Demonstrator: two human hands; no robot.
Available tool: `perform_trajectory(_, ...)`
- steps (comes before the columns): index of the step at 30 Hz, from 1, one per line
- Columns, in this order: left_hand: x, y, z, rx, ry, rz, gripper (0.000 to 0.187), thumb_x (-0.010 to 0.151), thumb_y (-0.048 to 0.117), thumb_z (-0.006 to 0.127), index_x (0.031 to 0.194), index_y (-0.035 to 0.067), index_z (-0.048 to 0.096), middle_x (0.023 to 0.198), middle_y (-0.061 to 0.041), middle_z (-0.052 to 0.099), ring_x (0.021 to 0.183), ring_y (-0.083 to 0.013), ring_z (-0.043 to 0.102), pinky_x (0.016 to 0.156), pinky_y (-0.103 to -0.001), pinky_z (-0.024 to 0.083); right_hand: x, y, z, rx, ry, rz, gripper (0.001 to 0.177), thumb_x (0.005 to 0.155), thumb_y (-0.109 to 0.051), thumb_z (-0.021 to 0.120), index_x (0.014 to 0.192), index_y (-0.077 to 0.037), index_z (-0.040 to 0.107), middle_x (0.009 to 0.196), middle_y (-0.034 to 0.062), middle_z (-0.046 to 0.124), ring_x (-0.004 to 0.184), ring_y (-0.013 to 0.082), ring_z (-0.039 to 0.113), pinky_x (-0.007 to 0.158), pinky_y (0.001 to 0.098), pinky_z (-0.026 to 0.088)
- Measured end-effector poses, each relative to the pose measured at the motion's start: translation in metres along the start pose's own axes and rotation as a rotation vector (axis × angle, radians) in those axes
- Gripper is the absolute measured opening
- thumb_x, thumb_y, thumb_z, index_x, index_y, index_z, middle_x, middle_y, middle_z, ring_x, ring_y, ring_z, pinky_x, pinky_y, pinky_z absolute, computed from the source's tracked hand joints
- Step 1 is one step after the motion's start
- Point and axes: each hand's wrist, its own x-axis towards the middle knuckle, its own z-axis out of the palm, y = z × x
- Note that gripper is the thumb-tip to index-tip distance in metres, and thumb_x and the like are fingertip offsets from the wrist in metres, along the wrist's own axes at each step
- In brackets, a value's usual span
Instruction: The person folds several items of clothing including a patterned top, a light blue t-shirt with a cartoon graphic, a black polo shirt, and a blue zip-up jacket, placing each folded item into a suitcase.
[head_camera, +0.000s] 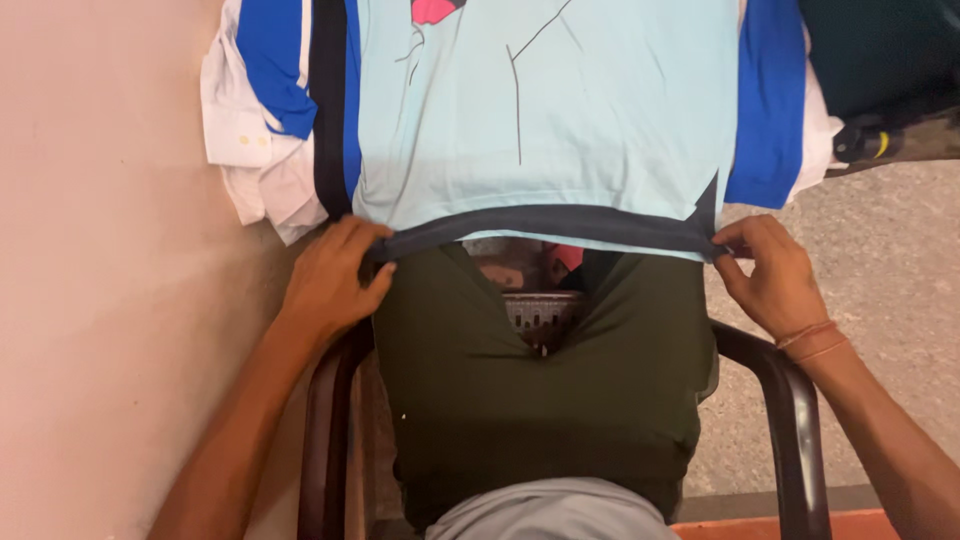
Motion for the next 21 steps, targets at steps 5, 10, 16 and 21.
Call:
perform_trajectory(5,0.007,-0.024,0.042,-0.412,0.265,-0.385,0.036,0.094,0.025,0.080,0.112,0.002,0.059,0.109,-0.014,0.061,0.095,-0.0244,0.063,0.082,-0.033,0.053,0.010,0.013,0.000,0.183,-0.123,0.095,0.019,0.090,-0.005,0.070,0.108,-0.004,0.065,0.116,0.0152,0.062,0.102,0.0260,0.066,0.084,0.0369,0.061)
perform_trajectory(10,0.010,-0.059,0.073,-0.899,0.274,-0.665,0.047,0.090,0.023,0.080,0.120,0.000,0.054,0.104,-0.009,0.069,0.093,-0.0126,0.063,0.082,-0.025,0.050,0.013,0.023,-0.008,0.164,-0.249,0.343,0.015,0.091,-0.013,0.067,0.101,-0.002,0.062,0.100,0.0144,0.071,0.096,0.0276,0.070,0.087,0.0420,0.058)
perform_trajectory(16,0.007,-0.052,0.058,-0.970,0.184,-0.730,0.043,0.087,0.018,0.077,0.124,0.002,0.060,0.103,-0.002,0.073,0.091,-0.0064,0.066,0.082,-0.022,0.052,0.010,0.037,-0.007,0.131,-0.184,0.206,0.017,0.084,-0.017,0.067,0.091,-0.002,0.064,0.090,0.0143,0.072,0.096,0.0252,0.070,0.087,0.0415,0.054)
perform_trajectory(21,-0.015,-0.038,0.020,-0.932,0.031,-0.929,0.030,0.091,0.018,0.079,0.117,0.004,0.073,0.092,-0.001,0.069,0.072,-0.0092,0.050,0.064,-0.026,0.038,0.007,0.055,-0.014,0.068,-0.257,0.419,0.020,0.084,-0.021,0.069,0.081,-0.002,0.066,0.075,0.0139,0.070,0.074,0.0267,0.064,0.073,0.0414,0.051)
